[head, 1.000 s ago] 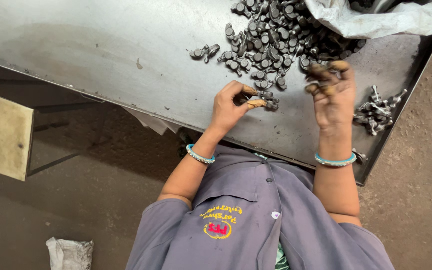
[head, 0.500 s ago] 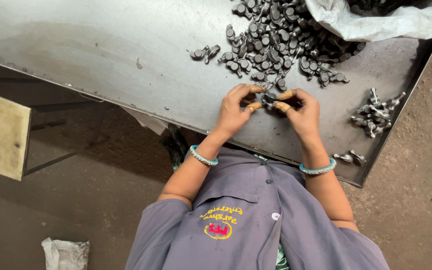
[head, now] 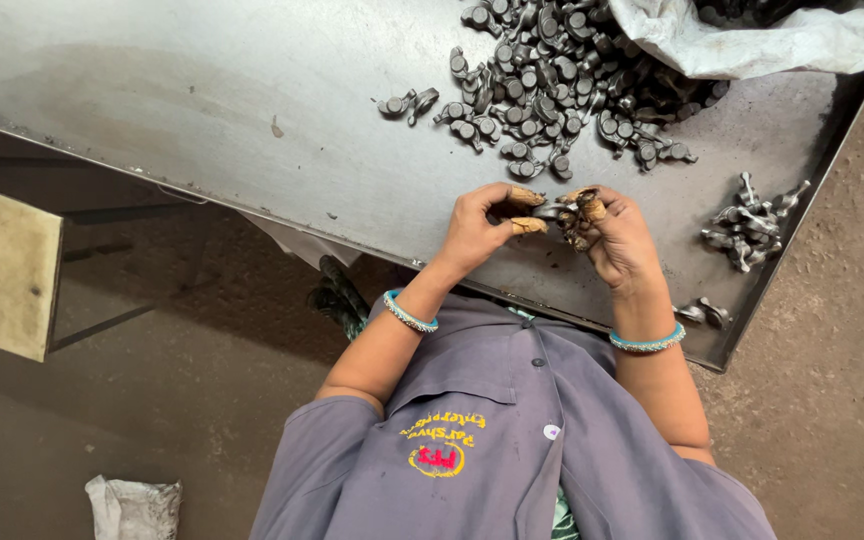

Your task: The person sits at a metal table and sorts small metal castings by hand, picking pieces from a pile and separating them into distinct groups on the table, occasionally gathering pieces from a sack and pushing sorted pieces aside.

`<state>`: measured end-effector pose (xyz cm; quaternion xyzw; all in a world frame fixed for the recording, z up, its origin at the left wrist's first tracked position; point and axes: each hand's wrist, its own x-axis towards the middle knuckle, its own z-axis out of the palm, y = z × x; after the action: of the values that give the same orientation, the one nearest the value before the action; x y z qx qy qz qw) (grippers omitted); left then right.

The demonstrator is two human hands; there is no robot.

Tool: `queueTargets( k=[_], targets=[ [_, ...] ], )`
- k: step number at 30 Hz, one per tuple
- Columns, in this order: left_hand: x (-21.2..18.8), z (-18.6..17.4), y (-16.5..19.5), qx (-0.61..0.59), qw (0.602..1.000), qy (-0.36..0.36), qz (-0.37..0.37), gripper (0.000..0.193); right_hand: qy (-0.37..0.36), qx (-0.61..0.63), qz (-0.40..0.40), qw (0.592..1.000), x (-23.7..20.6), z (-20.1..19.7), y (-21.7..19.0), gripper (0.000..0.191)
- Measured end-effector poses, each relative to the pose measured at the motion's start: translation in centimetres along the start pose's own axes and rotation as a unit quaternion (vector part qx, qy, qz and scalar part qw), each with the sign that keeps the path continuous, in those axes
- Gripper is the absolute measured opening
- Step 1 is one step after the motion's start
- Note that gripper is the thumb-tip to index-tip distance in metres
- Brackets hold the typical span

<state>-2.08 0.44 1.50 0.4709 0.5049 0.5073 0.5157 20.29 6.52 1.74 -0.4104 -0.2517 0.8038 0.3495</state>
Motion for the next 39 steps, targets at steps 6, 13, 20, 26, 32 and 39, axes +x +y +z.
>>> queueTargets(
  k=[6, 13, 20, 26, 32, 39],
  targets=[
    [0.0, -0.5, 1.3, 0.053, 0.998, 0.006, 0.035, 0.029, -0.073, -0.164, -0.037, 0.983, 0.2, 0.4, -4.0, 0.013],
    [0.6, -1.1, 1.9, 0.043, 0.993, 0.09, 0.059, 0.022, -0.035, -0.157, -0.24, 0.957, -0.8, 4.6, -6.2, 0.029],
    [0.6, -1.0, 1.4, 0.06, 0.991, 0.112, 0.049, 0.025, -0.005, -0.68, -0.347, 0.646, -1.0, 4.8, 0.5, 0.044],
    [0.5, -1.3, 1.4, 0.092, 0.987, 0.119, 0.051, 0.025, 0.015, -0.253, -0.177, 0.951, -0.4, 1.4, 1.6, 0.051],
    [0.5, -0.9, 1.1, 0.082, 0.989, 0.116, 0.047, 0.024, -0.039, 0.076, -0.02, 0.996, -0.7, -0.5, 1.1, 0.046],
    [0.5, -1.2, 1.0, 0.102, 0.985, 0.118, 0.077, 0.03, -0.031, 0.08, 0.023, 0.996, -1.0, -0.6, 0.9, 0.043]
  ],
)
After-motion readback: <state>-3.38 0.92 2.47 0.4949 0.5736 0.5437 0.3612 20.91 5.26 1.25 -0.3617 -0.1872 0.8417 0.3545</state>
